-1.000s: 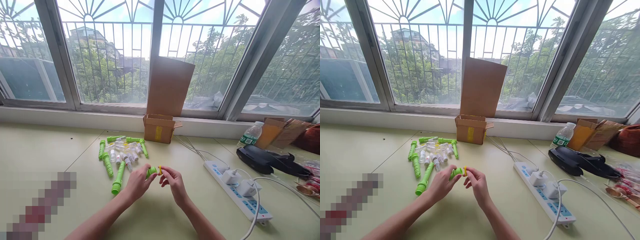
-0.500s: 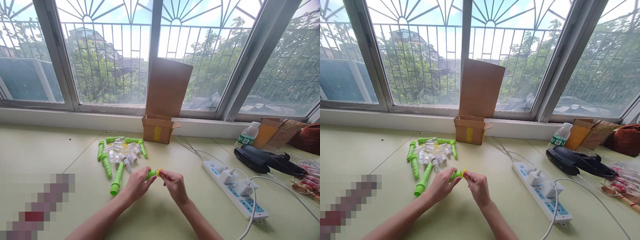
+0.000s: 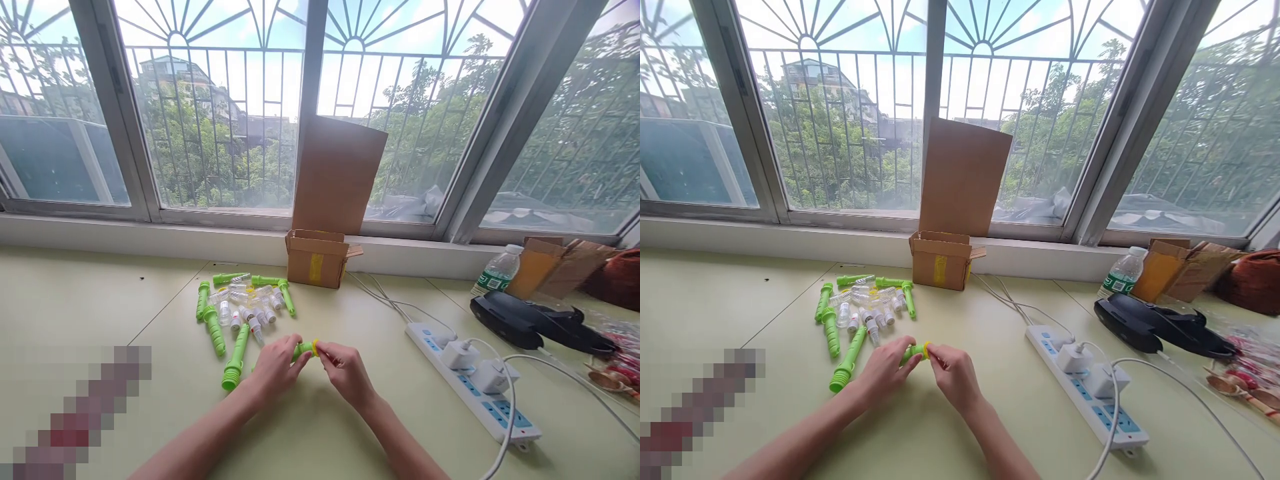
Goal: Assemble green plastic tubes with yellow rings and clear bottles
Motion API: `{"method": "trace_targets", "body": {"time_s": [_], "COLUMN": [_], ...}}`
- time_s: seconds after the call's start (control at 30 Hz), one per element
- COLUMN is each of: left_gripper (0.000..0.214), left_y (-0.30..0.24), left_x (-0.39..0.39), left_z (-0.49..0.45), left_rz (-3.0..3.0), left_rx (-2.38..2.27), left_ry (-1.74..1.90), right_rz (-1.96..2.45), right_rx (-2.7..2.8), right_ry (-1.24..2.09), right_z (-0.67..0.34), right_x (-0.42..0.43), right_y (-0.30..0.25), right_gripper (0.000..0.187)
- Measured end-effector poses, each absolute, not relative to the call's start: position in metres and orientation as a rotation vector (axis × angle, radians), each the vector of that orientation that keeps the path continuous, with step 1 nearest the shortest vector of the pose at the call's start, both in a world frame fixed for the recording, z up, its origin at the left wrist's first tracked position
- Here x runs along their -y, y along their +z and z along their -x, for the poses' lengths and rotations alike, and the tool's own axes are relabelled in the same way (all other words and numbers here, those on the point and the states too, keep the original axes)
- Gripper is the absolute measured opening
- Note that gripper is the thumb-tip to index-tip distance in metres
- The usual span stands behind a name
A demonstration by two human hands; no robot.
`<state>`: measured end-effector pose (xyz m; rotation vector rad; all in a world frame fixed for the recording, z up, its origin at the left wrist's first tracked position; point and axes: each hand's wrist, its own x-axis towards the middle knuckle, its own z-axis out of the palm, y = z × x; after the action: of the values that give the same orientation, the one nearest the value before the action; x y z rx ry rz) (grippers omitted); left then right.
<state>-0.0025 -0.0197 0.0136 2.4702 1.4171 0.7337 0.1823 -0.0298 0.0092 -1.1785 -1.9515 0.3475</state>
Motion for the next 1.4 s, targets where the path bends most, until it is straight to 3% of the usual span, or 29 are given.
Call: {"method": "trace_targets", "body": {"time_s": [0.47,0.83,1.2,1.4], "left_gripper": [0.036,0.036,0.044,0.044], "left_y": [0.016,0.017,0.019,0.021], "left_x": [0.019,0.020,0.020,0.022], "left_z": [0.003,0.003,0.005,0.005], "left_rz": [-2.469,-2.434,-2.423,-2.408], "left_rx": [-1.435,-1.386,-1.394,-1.390], "left_ry": [0.698,0.746,0.747,0.749], "right_rz": [1.160,1.284,1.325,1.334], "right_rx": [1.711,1.975,2.160,2.143], "right_ry": [0.553,0.332,0.177,0.275], "right_z": [-0.184,-0.188,-0.185,-0.182], "right_x": [0.033,0.035,0.038,0.039], "right_y": [0.023,0.024,0.026,0.024], "right_gripper": [0.040,0.044,0.032,0.023]}}
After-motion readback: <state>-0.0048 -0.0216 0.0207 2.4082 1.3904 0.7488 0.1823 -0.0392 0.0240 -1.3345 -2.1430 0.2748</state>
